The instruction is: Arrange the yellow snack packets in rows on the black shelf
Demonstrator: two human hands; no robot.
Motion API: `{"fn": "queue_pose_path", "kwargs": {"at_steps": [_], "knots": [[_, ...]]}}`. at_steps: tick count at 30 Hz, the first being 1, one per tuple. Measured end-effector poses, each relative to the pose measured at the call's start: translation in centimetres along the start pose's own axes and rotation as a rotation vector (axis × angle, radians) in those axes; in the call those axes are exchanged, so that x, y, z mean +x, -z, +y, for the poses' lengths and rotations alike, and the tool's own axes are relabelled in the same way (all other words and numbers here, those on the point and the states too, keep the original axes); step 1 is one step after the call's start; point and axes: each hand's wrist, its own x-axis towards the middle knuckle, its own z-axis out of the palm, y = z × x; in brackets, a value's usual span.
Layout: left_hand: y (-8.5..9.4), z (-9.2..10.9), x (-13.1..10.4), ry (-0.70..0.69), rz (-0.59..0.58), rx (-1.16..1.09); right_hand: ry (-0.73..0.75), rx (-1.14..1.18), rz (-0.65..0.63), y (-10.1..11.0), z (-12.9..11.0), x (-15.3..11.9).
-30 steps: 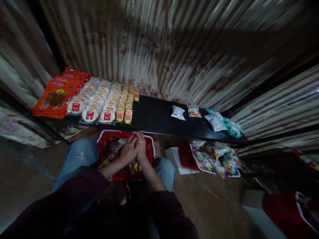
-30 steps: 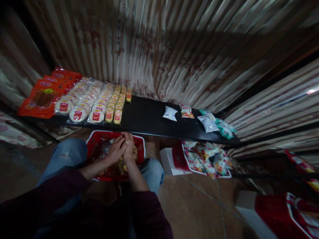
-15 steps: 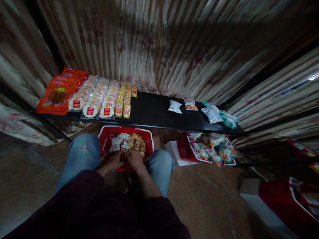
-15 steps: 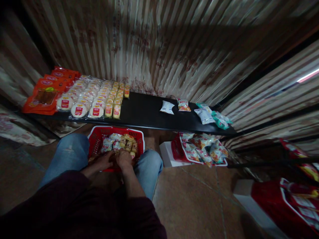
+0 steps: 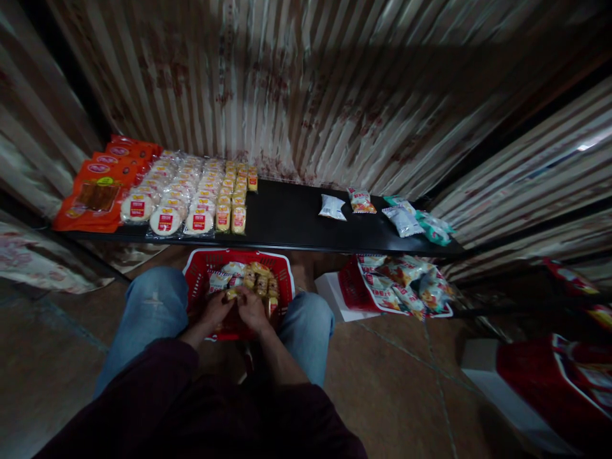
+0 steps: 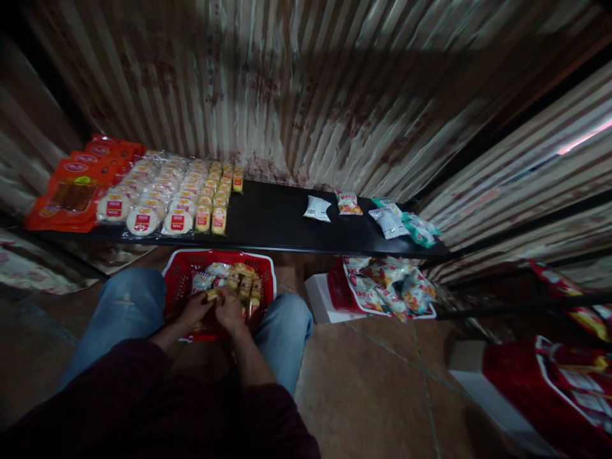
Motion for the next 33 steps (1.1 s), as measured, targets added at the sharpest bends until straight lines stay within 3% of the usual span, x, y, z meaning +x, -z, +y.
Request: {"fn": "queue_pose_path", "kwargs": {"at_steps": [3,6,10,14,23,33], "knots": [[0.1,0.7,-0.2,0.112,0.065,-0.279,-0.004,0.208,0.132,-0.8,0.4,0.6],[0.1,1.1,-0.4,0.219,0.044,-0.548,-0.035,0.268,0.239,-1.4,1.2,1.0],[0.2,1.4,-0.5,0.328,0.088,-0.697,-0.106,0.288,0.262,-1.6,2.1,1.3],[0.7,2.2,-0.5,0.316,0.148,-0.811,-0.119,0.337,0.256,-1.8,2.6,1.4],[1.7,3.5,-1.4,0.239,0.032,-0.845,-0.072,0.444,0.223,-1.9,1.9,1.1],[1.6,2.8,-1.4,0.171,0.033,-0.840,-0.094,0.600,0.145,-1.4,0.9,0.6]]}}
